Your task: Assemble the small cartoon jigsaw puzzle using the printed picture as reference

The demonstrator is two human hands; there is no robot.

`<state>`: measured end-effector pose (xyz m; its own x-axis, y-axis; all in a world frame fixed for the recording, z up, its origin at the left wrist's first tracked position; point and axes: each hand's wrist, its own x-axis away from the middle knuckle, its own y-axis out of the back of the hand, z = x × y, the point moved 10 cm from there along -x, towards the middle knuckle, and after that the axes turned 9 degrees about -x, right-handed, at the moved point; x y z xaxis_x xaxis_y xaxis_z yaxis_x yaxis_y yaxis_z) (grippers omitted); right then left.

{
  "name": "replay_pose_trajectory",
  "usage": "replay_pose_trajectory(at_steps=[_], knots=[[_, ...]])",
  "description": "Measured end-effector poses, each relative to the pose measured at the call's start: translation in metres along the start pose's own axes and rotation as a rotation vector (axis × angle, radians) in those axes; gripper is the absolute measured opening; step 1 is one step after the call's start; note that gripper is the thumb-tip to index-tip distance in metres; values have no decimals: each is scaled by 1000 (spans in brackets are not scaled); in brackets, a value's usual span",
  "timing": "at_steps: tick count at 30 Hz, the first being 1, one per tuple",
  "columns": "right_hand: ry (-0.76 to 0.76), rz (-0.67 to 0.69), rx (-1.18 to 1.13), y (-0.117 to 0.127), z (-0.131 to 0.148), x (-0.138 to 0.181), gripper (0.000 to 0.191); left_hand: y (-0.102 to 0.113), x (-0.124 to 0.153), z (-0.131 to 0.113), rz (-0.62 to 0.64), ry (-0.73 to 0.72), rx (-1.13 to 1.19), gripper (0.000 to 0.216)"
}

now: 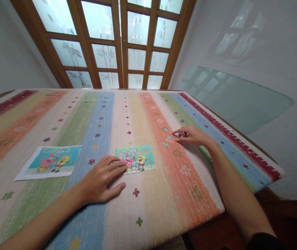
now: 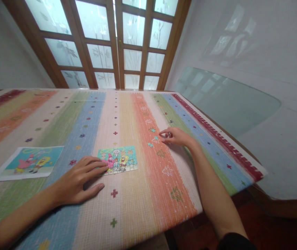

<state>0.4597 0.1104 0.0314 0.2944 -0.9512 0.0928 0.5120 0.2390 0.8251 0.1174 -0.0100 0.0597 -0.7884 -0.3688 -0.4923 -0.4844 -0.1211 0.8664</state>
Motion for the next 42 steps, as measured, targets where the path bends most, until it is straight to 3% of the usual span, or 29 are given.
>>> replay_pose_trajectory(at_steps=[8,17,29,36,42], knots=[[103,-25,0,-7,19,-4,30,-1,2,1,7,13,4,39],[64,-44,-15,-10,21,-5,15,-1,2,0,5,9,2,39],[120,-30,-39,-10,26,-4,23,-1,3,0,-6,8,-2,38],[88,-57,-38,-8,22,-4,14,-1,1,0,7,8,-4,38],[69,-47,-47,-8,18,-4,19,1,2,-3,-19,-19,-14,37]])
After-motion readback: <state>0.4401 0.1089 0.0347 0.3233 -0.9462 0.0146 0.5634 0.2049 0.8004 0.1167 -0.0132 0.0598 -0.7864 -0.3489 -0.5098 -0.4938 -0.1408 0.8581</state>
